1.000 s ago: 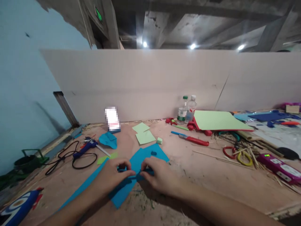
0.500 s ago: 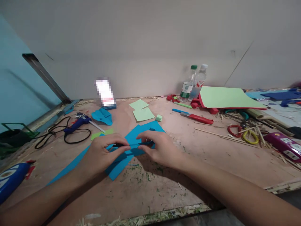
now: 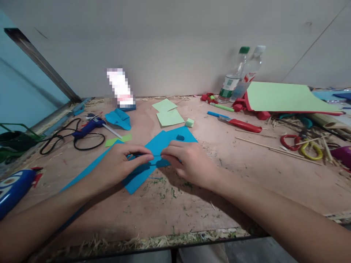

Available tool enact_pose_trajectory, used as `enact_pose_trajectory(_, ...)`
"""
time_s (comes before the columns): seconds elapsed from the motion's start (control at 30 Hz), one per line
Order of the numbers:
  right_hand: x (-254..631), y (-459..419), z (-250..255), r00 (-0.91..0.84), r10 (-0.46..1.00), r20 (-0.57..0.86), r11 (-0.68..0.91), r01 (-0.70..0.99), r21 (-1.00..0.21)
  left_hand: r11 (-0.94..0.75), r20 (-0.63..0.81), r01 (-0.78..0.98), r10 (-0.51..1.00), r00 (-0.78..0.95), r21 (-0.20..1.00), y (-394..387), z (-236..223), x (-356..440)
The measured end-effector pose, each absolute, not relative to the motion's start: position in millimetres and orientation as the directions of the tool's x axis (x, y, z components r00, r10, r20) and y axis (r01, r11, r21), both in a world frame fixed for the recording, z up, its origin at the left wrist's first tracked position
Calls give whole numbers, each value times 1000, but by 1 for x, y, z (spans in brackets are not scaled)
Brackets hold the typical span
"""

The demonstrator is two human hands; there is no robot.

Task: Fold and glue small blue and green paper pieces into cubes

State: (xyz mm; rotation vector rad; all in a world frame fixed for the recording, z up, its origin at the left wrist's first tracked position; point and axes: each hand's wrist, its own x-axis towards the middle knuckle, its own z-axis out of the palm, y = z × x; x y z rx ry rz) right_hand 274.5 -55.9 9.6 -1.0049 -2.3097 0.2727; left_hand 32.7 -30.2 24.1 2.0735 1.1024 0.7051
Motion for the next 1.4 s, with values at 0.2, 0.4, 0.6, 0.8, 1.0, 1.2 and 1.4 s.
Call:
enact_pose_trajectory(0.2, 272, -58, 11, -535, 752, 384, 656, 665, -357, -385, 141, 503, 879, 456, 774, -33, 21, 35)
enact_pose_trajectory(0.4, 267, -61, 11, -590, 771, 241, 636, 689, -348, -431, 141, 488, 840, 523, 759, -36, 21, 38)
enact_pose_trajectory(0.6, 277, -58, 19, -572, 770, 284, 634, 736, -236, -375, 133, 503, 882, 453, 779, -24, 22, 29)
enact_pose_trajectory(0.8, 277, -58, 20, -555, 772, 309, 630, 729, -266, -473, 212, 495, 844, 493, 729, -25, 22, 26)
enact_pose_trajectory(1.0, 270, -58, 8, -540, 783, 308, 622, 683, -384, -570, 271, 471, 783, 560, 673, -30, 15, 28)
enact_pose_trajectory(1.2, 270, -58, 11, -546, 776, 316, 631, 665, -399, -678, 417, 466, 725, 547, 569, -31, 14, 27)
enact_pose_trajectory(1.4, 269, -58, 10, -516, 799, 308, 600, 659, -453, -810, 473, 424, 583, 661, 406, -30, 19, 23)
